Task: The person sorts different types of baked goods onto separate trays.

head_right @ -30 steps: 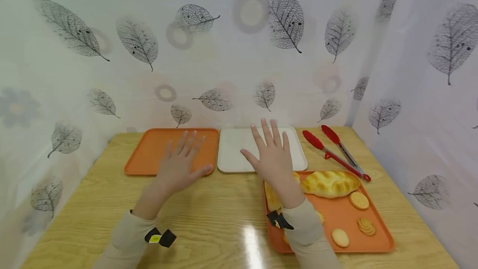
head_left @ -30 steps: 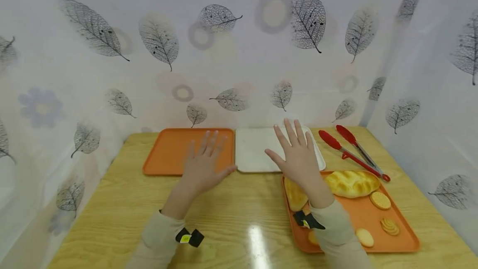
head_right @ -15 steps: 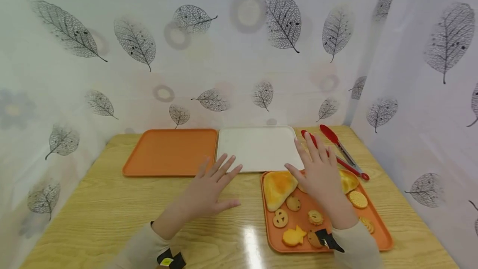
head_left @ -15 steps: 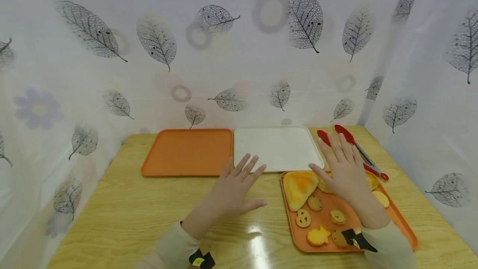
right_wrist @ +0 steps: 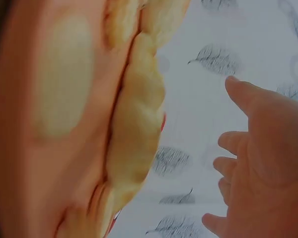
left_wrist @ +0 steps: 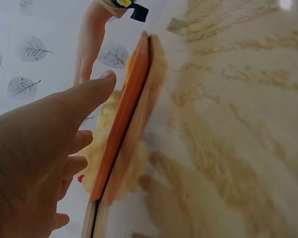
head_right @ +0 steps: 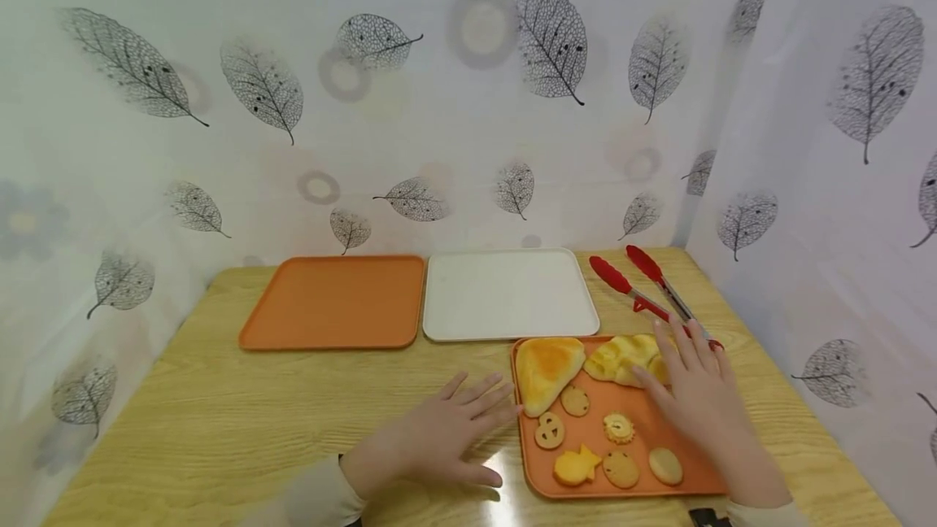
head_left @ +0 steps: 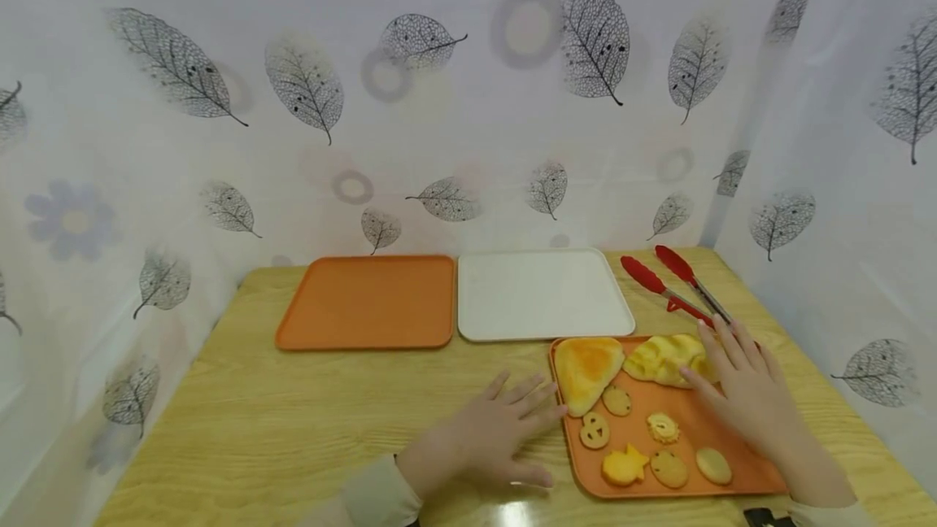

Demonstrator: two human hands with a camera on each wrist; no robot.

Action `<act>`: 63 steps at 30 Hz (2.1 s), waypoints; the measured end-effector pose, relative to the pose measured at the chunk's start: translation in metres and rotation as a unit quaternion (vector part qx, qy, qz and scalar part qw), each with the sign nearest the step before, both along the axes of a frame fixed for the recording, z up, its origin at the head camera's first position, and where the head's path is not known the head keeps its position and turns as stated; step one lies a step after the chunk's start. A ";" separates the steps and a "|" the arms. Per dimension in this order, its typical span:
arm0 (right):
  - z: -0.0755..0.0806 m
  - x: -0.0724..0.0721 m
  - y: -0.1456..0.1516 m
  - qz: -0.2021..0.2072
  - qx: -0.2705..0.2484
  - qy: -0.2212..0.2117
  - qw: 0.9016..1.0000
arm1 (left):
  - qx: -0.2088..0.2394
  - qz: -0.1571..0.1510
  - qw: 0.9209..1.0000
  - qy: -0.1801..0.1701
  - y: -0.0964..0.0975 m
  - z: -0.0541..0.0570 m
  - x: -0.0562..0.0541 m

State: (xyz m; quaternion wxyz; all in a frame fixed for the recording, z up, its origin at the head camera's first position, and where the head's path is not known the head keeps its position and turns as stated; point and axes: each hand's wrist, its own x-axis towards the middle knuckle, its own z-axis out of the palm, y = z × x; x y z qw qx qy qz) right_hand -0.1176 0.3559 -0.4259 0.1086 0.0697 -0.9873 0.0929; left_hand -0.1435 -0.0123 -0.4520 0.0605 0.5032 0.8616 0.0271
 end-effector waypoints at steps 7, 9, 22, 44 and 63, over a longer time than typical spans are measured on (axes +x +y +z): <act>-0.016 0.015 0.042 -0.032 -0.011 -0.104 0.994 | -0.015 -0.005 0.999 -0.044 0.006 -0.001 0.004; -0.018 0.017 0.054 -0.040 -0.014 -0.131 0.990 | -0.015 -0.001 0.999 -0.052 0.007 0.001 0.003; -0.029 0.015 0.080 -0.052 -0.006 -0.202 0.978 | -0.013 0.002 0.997 -0.071 0.005 0.005 0.000; -0.028 0.032 0.027 0.035 0.003 -0.101 0.994 | 0.037 0.007 0.998 -0.044 -0.057 -0.005 0.009; -0.013 0.025 -0.023 0.141 -0.038 -0.073 0.987 | 0.110 0.131 0.983 -0.072 -0.136 -0.008 0.016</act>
